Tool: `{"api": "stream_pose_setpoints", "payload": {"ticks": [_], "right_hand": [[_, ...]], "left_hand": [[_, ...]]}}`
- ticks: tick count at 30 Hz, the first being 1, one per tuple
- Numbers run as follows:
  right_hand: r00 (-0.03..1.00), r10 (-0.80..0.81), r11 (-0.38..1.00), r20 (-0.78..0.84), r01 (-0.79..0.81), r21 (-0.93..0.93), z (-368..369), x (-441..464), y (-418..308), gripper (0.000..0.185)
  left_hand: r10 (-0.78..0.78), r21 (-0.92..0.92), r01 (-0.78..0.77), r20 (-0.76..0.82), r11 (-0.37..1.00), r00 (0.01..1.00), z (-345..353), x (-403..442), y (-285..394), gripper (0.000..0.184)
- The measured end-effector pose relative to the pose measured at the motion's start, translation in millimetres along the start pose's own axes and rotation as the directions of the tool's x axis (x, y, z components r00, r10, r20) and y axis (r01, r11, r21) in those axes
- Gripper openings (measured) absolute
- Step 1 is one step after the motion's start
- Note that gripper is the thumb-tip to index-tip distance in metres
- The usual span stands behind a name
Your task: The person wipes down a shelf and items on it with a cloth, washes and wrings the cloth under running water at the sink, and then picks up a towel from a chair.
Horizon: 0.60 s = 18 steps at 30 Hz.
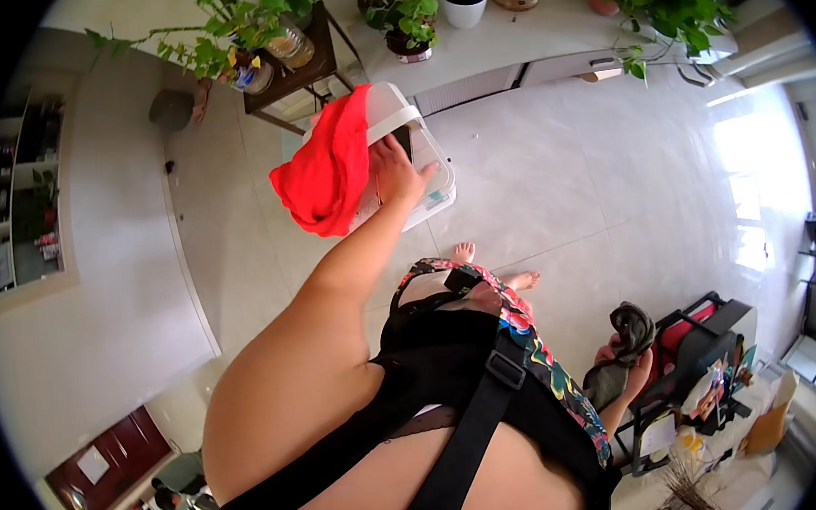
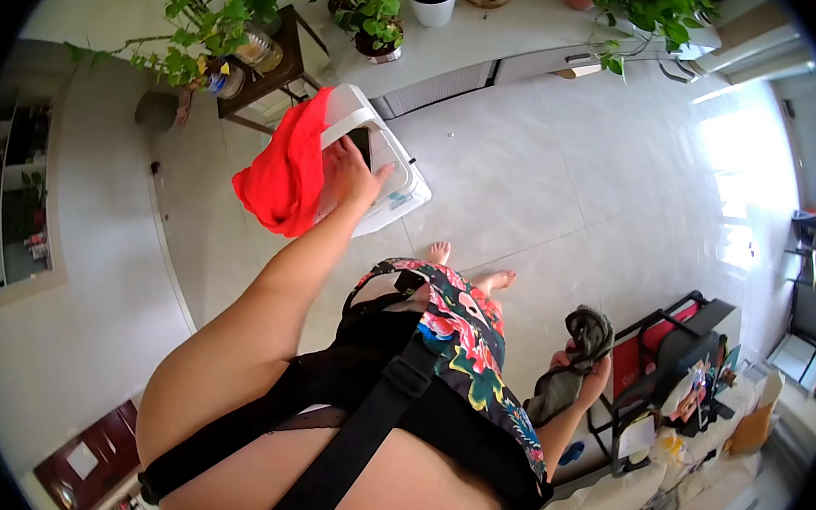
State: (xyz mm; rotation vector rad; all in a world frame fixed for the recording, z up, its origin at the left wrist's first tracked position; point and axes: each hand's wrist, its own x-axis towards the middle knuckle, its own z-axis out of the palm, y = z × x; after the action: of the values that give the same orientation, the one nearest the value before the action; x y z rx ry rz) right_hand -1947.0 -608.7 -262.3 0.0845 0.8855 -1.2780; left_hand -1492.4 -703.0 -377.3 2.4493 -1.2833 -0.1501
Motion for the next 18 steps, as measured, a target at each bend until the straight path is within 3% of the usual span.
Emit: {"api": "stream_pose_setpoints", "payload": {"ticks": [1,3,4,7,10,12,17,18], "right_hand": [[1.0,0.016,1.0,0.001,-0.016,-0.011,2,4,-8,0.034],[0.997,0.033,0.998,0.071,-0.036,0.049,5,17,-24,0.035],[0.997,0.016,0.999,0.071,-0.019,0.04,7,21,-28,0.035],[0.991,0.066,0.997,0.112,-0.07,0.026,19,40,-48,0.035],[0.971,0.142,0.986,0.191,-0.156,0.062,27,66,-70,0.034],[0.965,0.167,0.984,0.201,-0.175,0.021,27,89,-94,0.031],[0.945,0.218,0.976,0.242,-0.218,-0.026,9,131,-176,0.029],[0.941,0.215,0.976,0.26,-0.215,-0.031,3,138,-196,0.031]], "left_hand": [[-0.019,0.005,0.019,-0.001,1.0,1.0,2,-16,1,0.1],[0.293,0.014,-0.296,0.125,0.955,0.948,11,-46,8,0.095],[0.283,0.019,-0.287,0.122,0.958,0.951,10,-61,17,0.095],[0.324,-0.109,-0.305,0.311,0.946,0.893,15,-94,50,0.088],[0.349,-0.128,-0.325,0.348,0.937,0.87,30,-104,86,0.085],[0.428,-0.102,-0.422,0.372,0.901,0.824,41,-96,111,0.079],[0.27,-0.068,-0.263,0.357,0.962,0.894,75,-91,165,0.066],[0.154,-0.061,-0.141,0.415,0.988,0.897,87,-93,169,0.063]]}}
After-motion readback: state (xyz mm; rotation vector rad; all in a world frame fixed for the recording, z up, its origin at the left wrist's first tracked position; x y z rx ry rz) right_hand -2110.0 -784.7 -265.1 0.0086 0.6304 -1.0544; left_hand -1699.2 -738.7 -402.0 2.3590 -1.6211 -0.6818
